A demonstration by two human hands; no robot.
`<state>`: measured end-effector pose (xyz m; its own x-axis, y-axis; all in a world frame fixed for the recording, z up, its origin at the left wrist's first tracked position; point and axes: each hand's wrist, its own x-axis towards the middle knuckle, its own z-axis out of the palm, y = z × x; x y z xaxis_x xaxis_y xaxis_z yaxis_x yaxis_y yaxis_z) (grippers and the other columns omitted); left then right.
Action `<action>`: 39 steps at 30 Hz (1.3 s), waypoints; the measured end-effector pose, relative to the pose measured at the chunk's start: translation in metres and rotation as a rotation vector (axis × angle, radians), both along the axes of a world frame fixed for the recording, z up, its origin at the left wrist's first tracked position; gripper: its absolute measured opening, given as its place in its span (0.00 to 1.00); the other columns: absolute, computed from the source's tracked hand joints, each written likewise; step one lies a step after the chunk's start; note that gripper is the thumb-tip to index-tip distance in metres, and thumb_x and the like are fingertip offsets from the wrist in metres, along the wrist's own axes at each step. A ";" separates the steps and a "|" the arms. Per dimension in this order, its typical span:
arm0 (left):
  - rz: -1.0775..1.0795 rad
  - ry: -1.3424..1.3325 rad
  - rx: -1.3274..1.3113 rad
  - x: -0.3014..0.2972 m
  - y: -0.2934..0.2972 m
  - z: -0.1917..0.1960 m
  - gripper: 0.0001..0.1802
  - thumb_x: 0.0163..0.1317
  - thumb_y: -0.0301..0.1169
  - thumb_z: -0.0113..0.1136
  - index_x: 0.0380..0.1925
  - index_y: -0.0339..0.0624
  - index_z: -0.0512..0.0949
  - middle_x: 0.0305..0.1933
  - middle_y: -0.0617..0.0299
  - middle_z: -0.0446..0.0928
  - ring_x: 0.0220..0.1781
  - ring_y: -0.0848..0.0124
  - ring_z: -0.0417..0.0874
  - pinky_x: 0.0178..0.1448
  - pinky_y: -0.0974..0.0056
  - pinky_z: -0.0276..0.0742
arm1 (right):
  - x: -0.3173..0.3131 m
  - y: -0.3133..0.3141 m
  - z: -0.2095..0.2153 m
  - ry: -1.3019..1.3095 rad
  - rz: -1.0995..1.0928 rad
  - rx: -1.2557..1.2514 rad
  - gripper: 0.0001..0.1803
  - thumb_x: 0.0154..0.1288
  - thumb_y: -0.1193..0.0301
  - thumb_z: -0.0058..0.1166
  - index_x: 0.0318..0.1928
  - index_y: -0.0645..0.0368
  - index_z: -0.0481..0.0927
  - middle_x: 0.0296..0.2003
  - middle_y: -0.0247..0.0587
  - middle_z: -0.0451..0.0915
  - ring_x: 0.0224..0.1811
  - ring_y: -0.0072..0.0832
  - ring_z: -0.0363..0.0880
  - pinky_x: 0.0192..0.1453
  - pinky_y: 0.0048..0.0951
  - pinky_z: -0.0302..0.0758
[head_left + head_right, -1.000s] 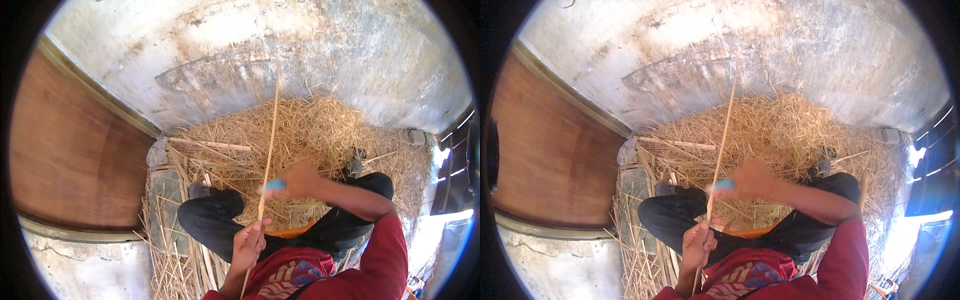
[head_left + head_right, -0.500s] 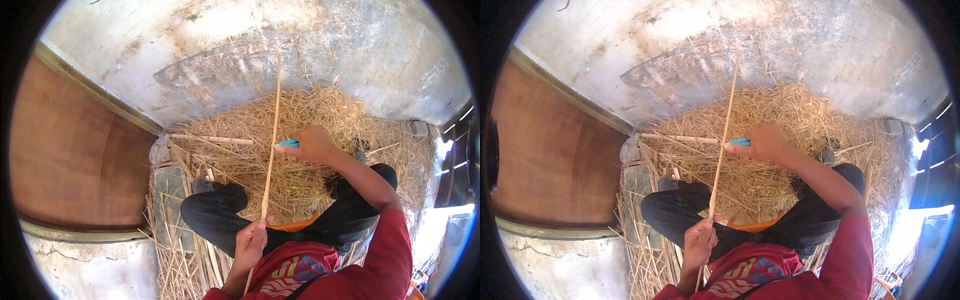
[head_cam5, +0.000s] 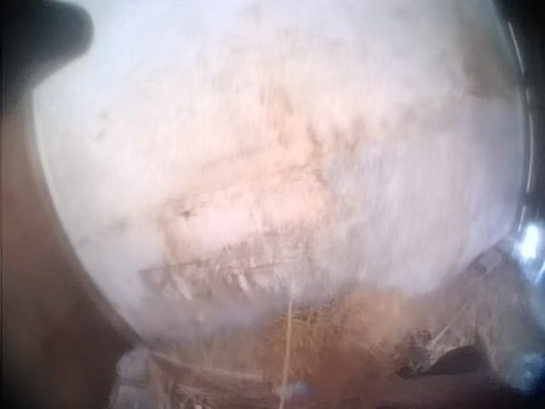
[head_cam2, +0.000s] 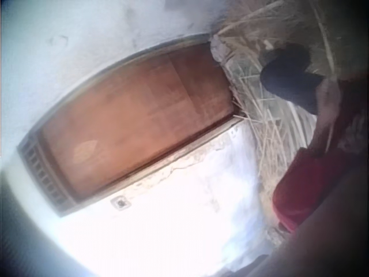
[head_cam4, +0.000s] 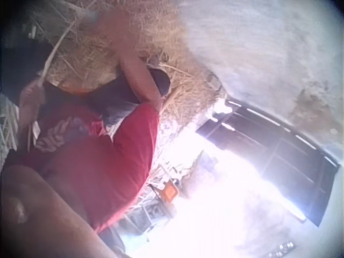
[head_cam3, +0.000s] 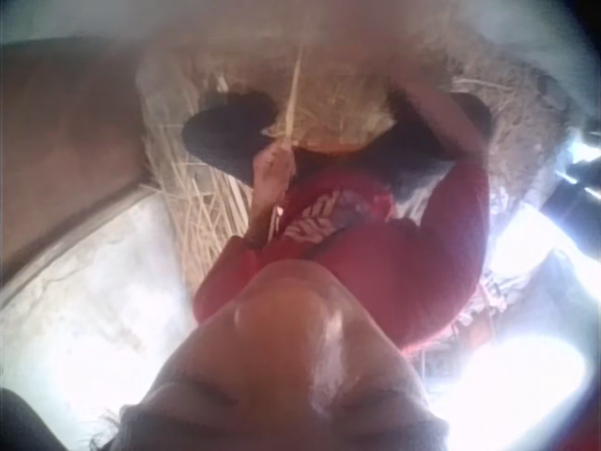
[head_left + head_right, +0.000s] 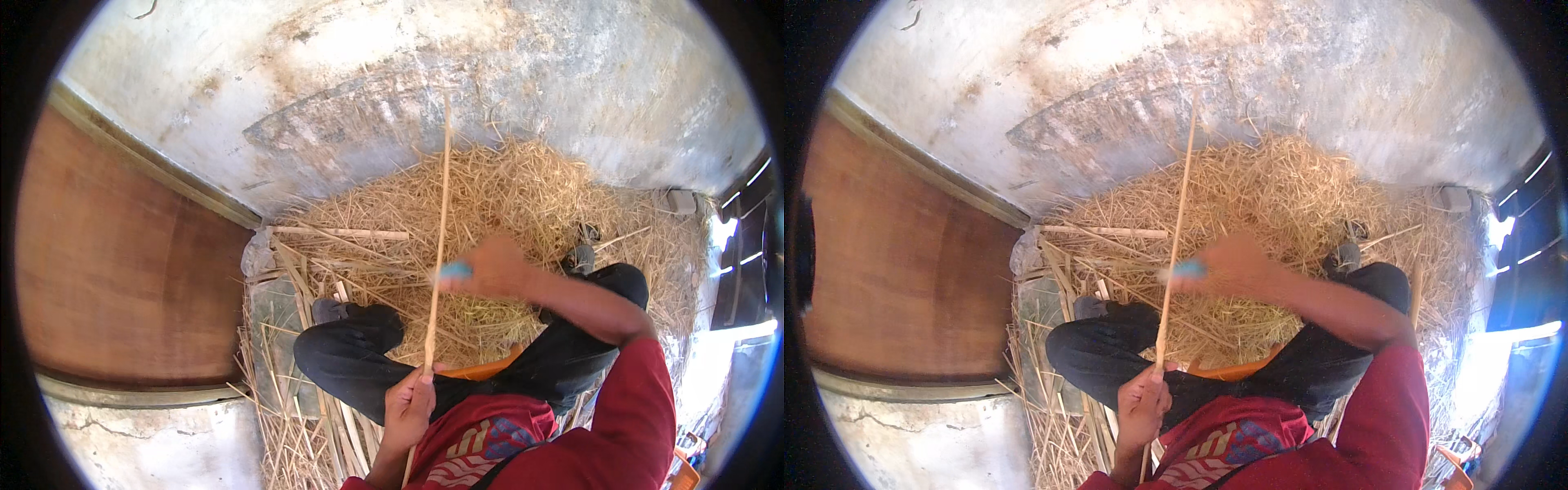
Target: The person sits cross-legged on a pile of straw and uses a small blue knife to peel the bark off a long, thin wooden stick. They hold the stick with their left hand and scrape downwards with the knife in their right hand, repeating the motion along the length of the stick.
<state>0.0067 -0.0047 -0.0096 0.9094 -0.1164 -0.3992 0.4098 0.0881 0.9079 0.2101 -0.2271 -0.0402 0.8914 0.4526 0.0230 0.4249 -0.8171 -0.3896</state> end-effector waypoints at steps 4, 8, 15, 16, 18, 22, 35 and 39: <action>-0.058 -0.030 0.094 -0.009 -0.002 0.012 0.18 0.72 0.34 0.44 0.50 0.29 0.73 0.15 0.74 0.61 0.16 0.86 0.57 0.21 0.76 0.53 | 0.018 -0.014 0.001 0.030 -0.066 0.008 0.49 0.55 0.24 0.28 0.20 0.59 0.81 0.14 0.46 0.75 0.20 0.42 0.79 0.26 0.43 0.74; -0.113 -0.032 0.150 -0.014 -0.003 0.016 0.16 0.72 0.31 0.44 0.53 0.32 0.72 0.18 0.78 0.59 0.19 0.90 0.57 0.23 0.78 0.51 | 0.045 -0.035 0.000 -0.008 -0.270 -0.026 0.47 0.55 0.25 0.30 0.22 0.58 0.81 0.15 0.47 0.76 0.22 0.43 0.80 0.28 0.44 0.75; -0.058 0.025 0.065 -0.030 0.012 0.008 0.17 0.71 0.31 0.45 0.54 0.33 0.73 0.18 0.77 0.62 0.20 0.89 0.60 0.24 0.79 0.54 | 0.004 -0.007 0.005 0.022 -0.046 -0.010 0.45 0.57 0.26 0.32 0.25 0.57 0.82 0.16 0.42 0.76 0.21 0.42 0.79 0.25 0.40 0.74; -0.097 0.045 0.103 -0.036 0.014 0.009 0.17 0.71 0.31 0.45 0.54 0.33 0.72 0.19 0.77 0.63 0.20 0.88 0.61 0.24 0.79 0.54 | 0.028 -0.024 0.012 0.070 -0.204 0.007 0.45 0.58 0.26 0.30 0.23 0.56 0.81 0.15 0.40 0.76 0.20 0.40 0.78 0.24 0.39 0.73; -0.185 0.052 0.154 -0.040 0.013 0.012 0.17 0.71 0.31 0.45 0.55 0.33 0.72 0.19 0.76 0.64 0.20 0.88 0.61 0.24 0.78 0.55 | 0.076 -0.064 0.005 0.037 -0.410 -0.068 0.45 0.59 0.26 0.26 0.19 0.55 0.78 0.13 0.34 0.72 0.19 0.32 0.76 0.22 0.35 0.72; -0.196 0.000 0.291 -0.057 0.009 0.013 0.20 0.70 0.41 0.49 0.53 0.38 0.74 0.25 0.68 0.74 0.26 0.82 0.71 0.31 0.77 0.68 | 0.130 -0.130 0.011 0.017 -0.645 -0.036 0.46 0.58 0.25 0.25 0.21 0.55 0.78 0.15 0.36 0.74 0.23 0.29 0.79 0.27 0.37 0.76; -0.118 0.101 0.307 -0.015 -0.003 0.010 0.23 0.69 0.30 0.48 0.63 0.37 0.66 0.18 0.72 0.67 0.18 0.85 0.66 0.23 0.78 0.62 | 0.084 -0.114 0.021 0.244 -0.501 -0.043 0.46 0.51 0.22 0.32 0.14 0.55 0.70 0.12 0.30 0.64 0.19 0.28 0.69 0.23 0.33 0.69; -0.019 0.051 0.122 0.023 -0.013 0.003 0.24 0.69 0.27 0.50 0.64 0.35 0.64 0.19 0.73 0.66 0.18 0.86 0.64 0.22 0.77 0.60 | -0.012 -0.026 0.043 0.173 0.044 -0.122 0.43 0.50 0.24 0.38 0.25 0.52 0.82 0.17 0.45 0.77 0.23 0.41 0.80 0.28 0.41 0.74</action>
<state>0.0294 -0.0182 -0.0067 0.8857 -0.0817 -0.4570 0.4562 -0.0298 0.8894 0.1979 -0.2531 0.0028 0.8565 0.4813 -0.1862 0.3968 -0.8449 -0.3588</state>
